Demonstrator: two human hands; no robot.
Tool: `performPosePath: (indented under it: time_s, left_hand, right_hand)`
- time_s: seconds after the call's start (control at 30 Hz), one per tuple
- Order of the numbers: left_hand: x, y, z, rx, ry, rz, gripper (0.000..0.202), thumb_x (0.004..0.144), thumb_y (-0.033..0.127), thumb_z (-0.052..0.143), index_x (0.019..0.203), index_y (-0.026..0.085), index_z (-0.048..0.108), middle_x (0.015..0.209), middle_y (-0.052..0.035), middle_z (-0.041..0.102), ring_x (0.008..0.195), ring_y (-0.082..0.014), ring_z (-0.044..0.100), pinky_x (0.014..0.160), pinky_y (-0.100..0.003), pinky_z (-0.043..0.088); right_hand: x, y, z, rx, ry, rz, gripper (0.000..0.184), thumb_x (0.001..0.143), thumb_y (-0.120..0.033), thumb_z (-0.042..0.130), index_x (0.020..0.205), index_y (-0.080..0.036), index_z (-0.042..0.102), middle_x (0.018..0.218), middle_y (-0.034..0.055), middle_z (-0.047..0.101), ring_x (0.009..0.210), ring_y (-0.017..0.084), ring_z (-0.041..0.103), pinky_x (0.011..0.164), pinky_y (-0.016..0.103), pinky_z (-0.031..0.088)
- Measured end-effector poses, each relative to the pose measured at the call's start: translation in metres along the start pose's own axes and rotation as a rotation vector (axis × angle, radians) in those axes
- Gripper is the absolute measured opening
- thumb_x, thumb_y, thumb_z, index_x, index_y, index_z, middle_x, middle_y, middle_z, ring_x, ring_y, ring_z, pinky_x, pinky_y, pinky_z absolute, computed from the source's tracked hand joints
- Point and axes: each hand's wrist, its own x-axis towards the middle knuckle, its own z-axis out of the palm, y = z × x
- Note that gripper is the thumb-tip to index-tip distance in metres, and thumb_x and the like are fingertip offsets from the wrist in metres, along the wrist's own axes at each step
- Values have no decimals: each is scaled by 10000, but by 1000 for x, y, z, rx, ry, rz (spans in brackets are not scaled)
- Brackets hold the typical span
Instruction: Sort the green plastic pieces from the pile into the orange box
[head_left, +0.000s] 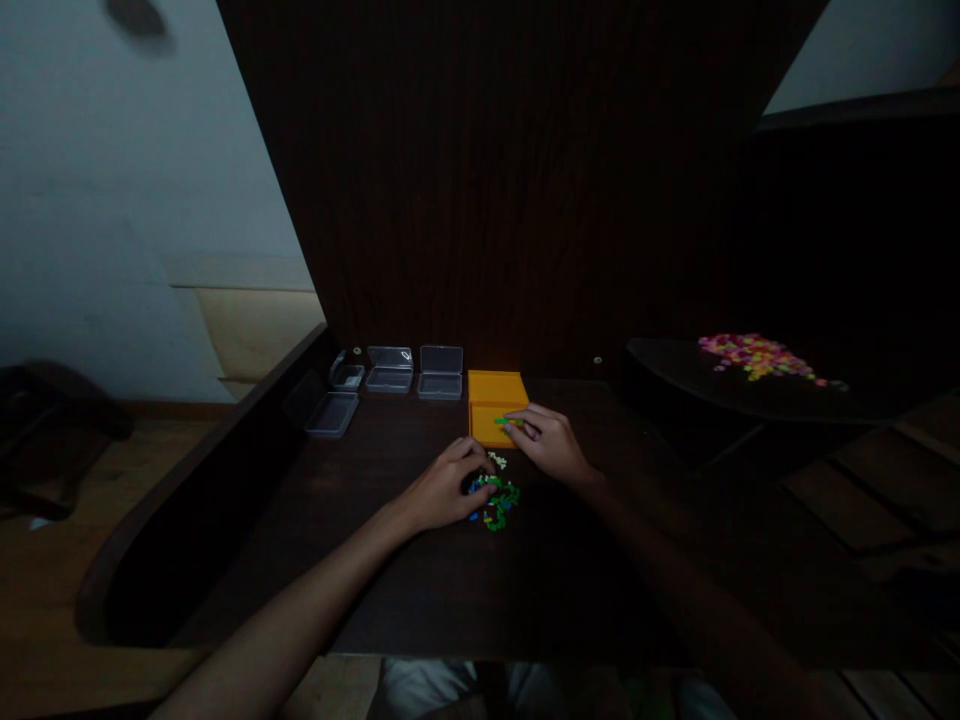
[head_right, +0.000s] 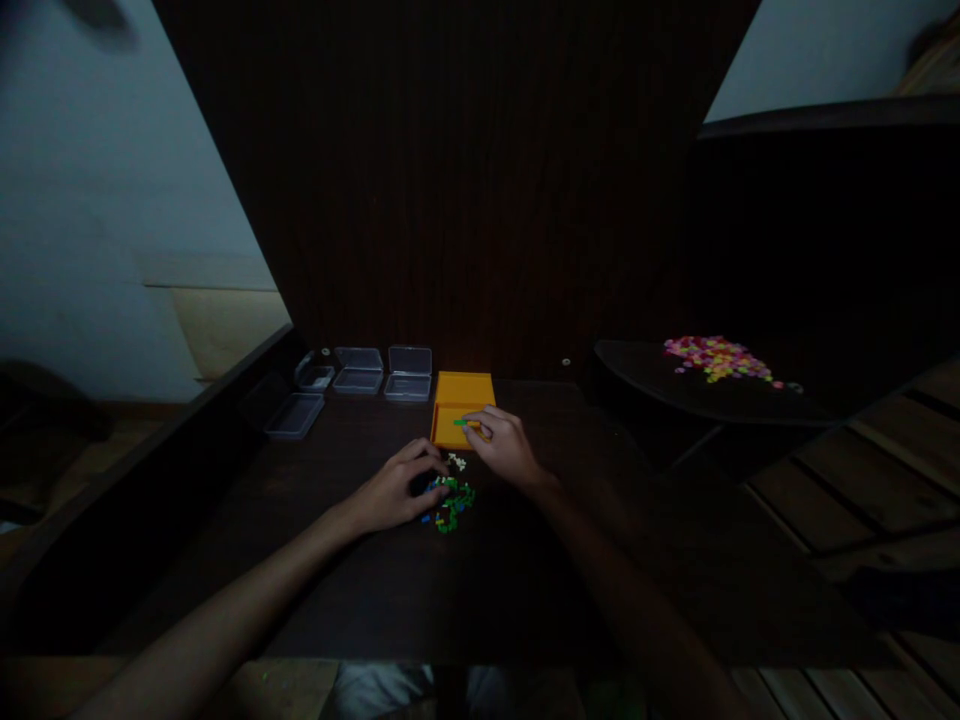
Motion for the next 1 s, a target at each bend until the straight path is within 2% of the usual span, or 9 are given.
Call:
performPosePath:
  time_s: [0.23, 0.47, 0.73, 0.87, 1.0]
  left_hand:
    - [0, -6, 6, 65, -39, -14, 59, 846, 204, 627, 864, 165, 668, 993, -70, 556, 973, -203, 540, 905, -336, 469]
    - [-1, -8, 4, 112, -76, 21, 131, 868, 207, 599, 952, 183, 696, 1022, -71, 556, 1001, -209, 531, 919, -341, 462]
    - [0, -7, 1, 110, -103, 31, 101, 851, 188, 606, 908, 178, 689, 1013, -75, 579, 989, -211, 540, 915, -343, 460]
    - [-1, -5, -1, 101, -113, 36, 98, 858, 193, 601, 895, 176, 690, 1004, -74, 590, 988, -210, 544, 899, -331, 464]
    - [-1, -3, -3, 88, -132, 32, 92, 850, 168, 594, 869, 165, 685, 997, -72, 595, 991, -206, 550, 889, -310, 466]
  right_hand:
    - [24, 7, 0, -115, -211, 58, 172, 827, -214, 617, 896, -146, 759, 705, 30, 650, 607, 123, 541, 602, 228, 404]
    - [43, 8, 10, -218, -394, 111, 192, 824, -224, 642, 946, -149, 770, 805, 61, 721, 699, 146, 615, 631, 226, 410]
    - [43, 14, 23, -268, -472, 159, 201, 817, -209, 629, 951, -169, 773, 882, 67, 753, 765, 168, 665, 672, 228, 445]
    - [40, 15, 22, -270, -455, 159, 218, 805, -211, 635, 974, -177, 768, 894, 64, 756, 770, 170, 666, 683, 230, 452]
    - [35, 10, 16, -193, -398, 117, 213, 822, -213, 616, 965, -160, 765, 841, 59, 744, 695, 151, 636, 642, 228, 439]
